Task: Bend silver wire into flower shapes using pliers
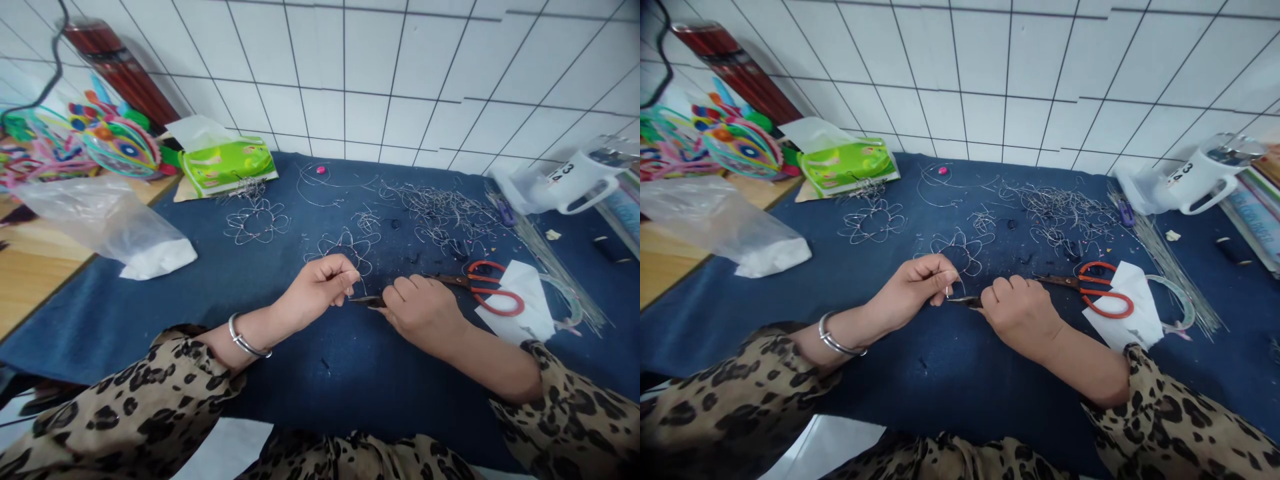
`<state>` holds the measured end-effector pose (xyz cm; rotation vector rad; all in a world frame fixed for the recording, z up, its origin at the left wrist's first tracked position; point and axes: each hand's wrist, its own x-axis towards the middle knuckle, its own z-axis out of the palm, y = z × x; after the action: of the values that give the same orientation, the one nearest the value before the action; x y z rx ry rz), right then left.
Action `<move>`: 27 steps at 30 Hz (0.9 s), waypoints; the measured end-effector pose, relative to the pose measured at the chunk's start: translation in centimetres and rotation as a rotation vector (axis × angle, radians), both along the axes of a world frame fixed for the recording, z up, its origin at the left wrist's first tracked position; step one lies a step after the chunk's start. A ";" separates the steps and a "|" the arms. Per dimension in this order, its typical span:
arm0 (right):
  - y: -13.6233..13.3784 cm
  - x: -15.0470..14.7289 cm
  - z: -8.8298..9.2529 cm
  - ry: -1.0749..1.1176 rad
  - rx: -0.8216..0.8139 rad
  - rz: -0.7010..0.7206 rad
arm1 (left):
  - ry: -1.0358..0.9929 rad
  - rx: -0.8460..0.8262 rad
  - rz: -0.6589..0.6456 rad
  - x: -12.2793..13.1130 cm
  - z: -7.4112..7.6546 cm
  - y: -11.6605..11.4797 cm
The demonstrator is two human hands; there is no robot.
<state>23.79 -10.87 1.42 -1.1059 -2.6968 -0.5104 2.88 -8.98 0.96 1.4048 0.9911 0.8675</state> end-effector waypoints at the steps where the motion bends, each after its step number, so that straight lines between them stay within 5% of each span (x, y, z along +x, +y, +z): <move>1: -0.1 -0.1 -0.1 0.005 -0.026 -0.012 | 0.017 0.033 0.001 0.0 0.0 0.0; 18: -0.2 -0.8 0.9 0.004 -0.659 -0.130 | 0.259 0.697 -0.146 -0.7 0.8 -0.3; 27: -0.1 -0.8 1.0 0.001 -0.735 -0.107 | 0.276 0.748 -0.177 -0.6 0.8 -0.2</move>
<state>22.99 -10.96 2.42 -1.3925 -2.8965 0.5261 2.29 -9.18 1.71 2.2591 0.7464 0.9734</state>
